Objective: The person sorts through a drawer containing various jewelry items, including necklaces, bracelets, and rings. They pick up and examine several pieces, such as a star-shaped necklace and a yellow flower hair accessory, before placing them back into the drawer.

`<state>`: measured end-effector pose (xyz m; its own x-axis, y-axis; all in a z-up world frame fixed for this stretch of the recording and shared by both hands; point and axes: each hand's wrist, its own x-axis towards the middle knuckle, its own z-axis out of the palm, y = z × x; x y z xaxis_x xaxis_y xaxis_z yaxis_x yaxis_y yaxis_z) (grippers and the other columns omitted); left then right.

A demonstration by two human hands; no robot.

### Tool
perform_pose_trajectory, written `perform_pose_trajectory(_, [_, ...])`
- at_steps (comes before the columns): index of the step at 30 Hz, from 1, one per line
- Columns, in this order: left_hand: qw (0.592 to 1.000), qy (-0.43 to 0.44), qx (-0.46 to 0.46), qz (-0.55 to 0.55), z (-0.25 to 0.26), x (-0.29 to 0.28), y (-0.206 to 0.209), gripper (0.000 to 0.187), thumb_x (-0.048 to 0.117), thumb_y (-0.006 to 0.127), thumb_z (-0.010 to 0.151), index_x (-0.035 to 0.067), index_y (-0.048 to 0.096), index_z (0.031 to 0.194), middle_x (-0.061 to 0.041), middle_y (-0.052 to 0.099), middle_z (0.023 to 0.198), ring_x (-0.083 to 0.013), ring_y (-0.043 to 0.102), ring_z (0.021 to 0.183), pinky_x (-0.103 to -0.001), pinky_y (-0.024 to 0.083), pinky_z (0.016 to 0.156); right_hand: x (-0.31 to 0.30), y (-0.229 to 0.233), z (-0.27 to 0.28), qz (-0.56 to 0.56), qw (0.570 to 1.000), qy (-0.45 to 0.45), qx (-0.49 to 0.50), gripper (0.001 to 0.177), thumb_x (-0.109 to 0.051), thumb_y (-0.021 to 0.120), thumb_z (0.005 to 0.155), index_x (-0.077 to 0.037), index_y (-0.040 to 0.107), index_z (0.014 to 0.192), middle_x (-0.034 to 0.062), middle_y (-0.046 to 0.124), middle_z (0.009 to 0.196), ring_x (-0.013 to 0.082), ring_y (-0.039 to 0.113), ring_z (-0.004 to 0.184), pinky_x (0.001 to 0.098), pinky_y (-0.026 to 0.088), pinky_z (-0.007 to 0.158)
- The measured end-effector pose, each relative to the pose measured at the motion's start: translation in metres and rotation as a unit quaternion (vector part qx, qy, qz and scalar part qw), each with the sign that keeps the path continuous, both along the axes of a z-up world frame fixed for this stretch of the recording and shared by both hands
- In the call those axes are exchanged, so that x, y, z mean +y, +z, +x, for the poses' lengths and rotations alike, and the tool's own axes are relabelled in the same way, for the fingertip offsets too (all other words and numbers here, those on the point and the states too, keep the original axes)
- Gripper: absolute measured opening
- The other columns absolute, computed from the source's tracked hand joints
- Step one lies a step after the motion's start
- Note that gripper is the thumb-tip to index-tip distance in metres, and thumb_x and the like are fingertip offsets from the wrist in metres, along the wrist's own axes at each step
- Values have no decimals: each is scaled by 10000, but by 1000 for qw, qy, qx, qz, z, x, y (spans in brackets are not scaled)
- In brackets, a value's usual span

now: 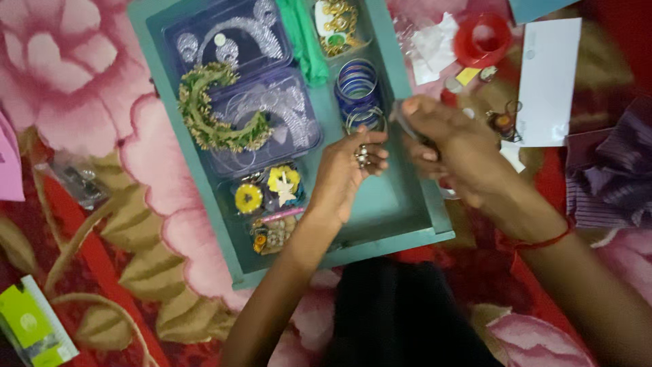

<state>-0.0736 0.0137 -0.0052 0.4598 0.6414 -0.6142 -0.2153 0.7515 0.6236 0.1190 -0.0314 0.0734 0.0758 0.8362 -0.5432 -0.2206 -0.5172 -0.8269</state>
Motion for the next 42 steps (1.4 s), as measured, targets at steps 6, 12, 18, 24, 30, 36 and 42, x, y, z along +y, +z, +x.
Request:
perform_pose_trajectory(6, [996,30,82,-16,-48,-10,-28,356,258,529,1045,-51,702,1011,-99,681,788,-187,651,678,-310,539,653,-11,-50,-45,91,906,285,-299,288,-258,590,973,-19,557,1131,212,679,739,355,684,679,477,533,637])
perform_pose_trajectory(12, [993,-4,115,-19,-53,-21,-35,367,252,524,1050,-61,710,1009,-101,686,794,-194,650,686,-315,524,636,-33,-83,-59,81,804,449,-382,450,-98,653,785,120,479,1138,297,690,806,481,700,792,555,562,704])
perform_pose_trajectory(18, [994,-50,100,-6,-31,-28,-34,411,283,495,1054,-64,716,1041,-95,702,823,-181,663,711,-313,541,658,-33,-68,-54,46,791,431,-432,280,-109,663,811,-2,650,1070,256,720,887,444,719,835,529,577,732])
perform_pose_trajectory(24, [995,-49,78,-26,-23,-24,-24,390,302,510,1050,-31,703,988,-86,674,786,-181,639,677,-312,516,626,-14,-36,55,121,876,224,-410,221,-194,662,940,-105,760,1117,117,764,958,250,752,776,415,604,726])
perform_pose_trajectory(30, [993,-51,105,-23,-18,-24,-17,400,351,560,1044,16,666,854,-49,610,707,-157,578,615,-294,436,563,-24,-95,71,154,612,304,-714,276,-219,737,849,-318,822,1092,66,731,1075,298,657,1127,436,578,796])
perform_pose_trajectory(36, [995,-47,84,-36,-19,-32,-19,393,351,576,1034,26,655,827,-55,618,712,-168,582,616,-306,439,572,-29,-96,74,190,694,259,-644,203,-78,695,769,-180,782,921,82,688,1343,359,635,1167,443,577,846])
perform_pose_trajectory(42, [996,-32,73,-45,-17,-30,-16,387,348,568,1036,29,651,832,-59,617,715,-167,582,613,-307,452,572,-16,-40,93,123,927,149,-322,152,-155,593,1085,-37,609,1179,144,712,1146,249,745,1006,380,584,832])
